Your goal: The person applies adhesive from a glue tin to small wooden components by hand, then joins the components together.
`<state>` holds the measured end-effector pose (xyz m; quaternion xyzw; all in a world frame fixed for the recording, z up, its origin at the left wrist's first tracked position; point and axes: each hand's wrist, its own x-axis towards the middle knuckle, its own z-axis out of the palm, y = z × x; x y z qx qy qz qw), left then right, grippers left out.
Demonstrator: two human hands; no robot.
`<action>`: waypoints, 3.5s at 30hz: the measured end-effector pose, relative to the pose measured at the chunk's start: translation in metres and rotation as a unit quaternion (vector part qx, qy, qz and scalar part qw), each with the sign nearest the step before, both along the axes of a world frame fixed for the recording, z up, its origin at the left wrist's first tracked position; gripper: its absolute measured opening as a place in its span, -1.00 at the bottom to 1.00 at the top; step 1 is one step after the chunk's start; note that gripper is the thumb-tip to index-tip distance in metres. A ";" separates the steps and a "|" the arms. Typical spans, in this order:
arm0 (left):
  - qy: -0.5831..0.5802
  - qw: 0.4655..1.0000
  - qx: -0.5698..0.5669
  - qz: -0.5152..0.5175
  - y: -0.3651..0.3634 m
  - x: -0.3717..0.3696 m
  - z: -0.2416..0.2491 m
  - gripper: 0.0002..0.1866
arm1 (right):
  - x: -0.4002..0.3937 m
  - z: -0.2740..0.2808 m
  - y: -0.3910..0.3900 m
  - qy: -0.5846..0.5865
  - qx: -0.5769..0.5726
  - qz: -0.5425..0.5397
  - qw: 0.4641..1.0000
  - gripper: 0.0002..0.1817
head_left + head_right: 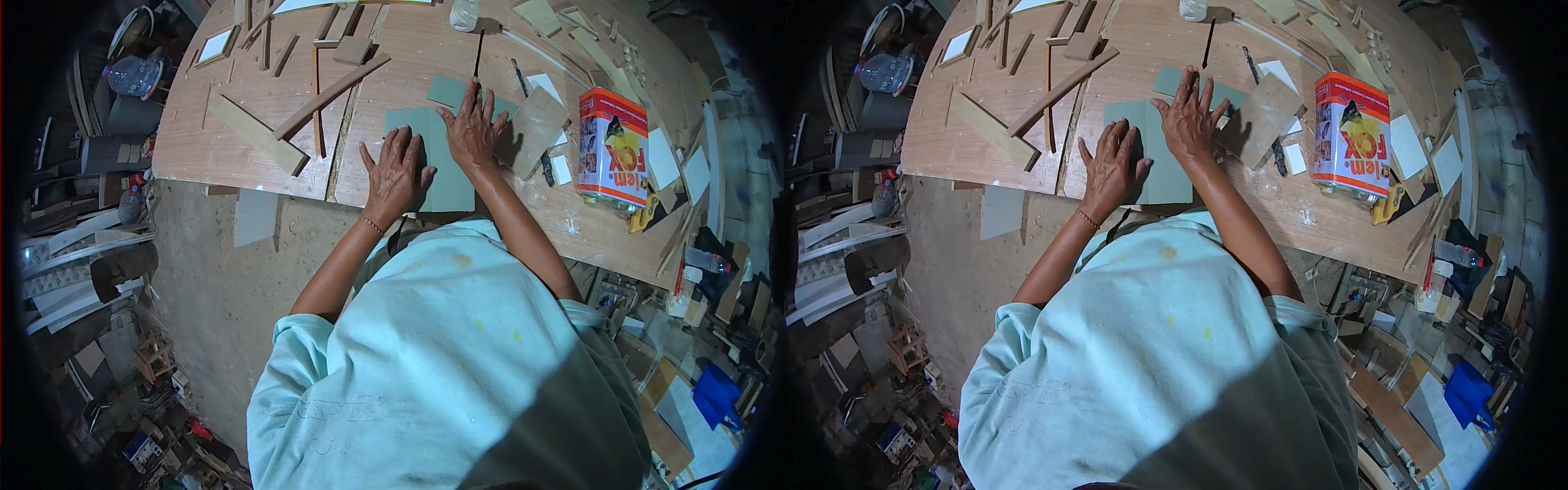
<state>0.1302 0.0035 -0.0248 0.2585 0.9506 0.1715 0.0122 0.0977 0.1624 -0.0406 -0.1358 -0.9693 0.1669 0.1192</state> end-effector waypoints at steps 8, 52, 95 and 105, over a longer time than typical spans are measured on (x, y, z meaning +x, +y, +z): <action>-0.043 0.995 -0.059 -0.065 -0.006 -0.001 0.000 -0.08 | -0.001 -0.001 -0.001 -0.003 0.028 -0.001 1.000 -0.16; 0.016 0.979 0.016 -0.200 -0.031 0.034 -0.003 -0.27 | 0.006 -0.002 0.001 0.135 0.104 0.011 0.985 -0.28; 0.069 0.997 -0.015 0.018 0.024 -0.067 -0.013 -0.38 | -0.051 -0.004 -0.001 0.043 0.019 0.141 0.989 -0.20; 0.054 0.998 0.043 0.014 0.022 -0.068 -0.017 -0.32 | -0.071 -0.002 -0.007 0.007 0.009 0.125 0.992 -0.19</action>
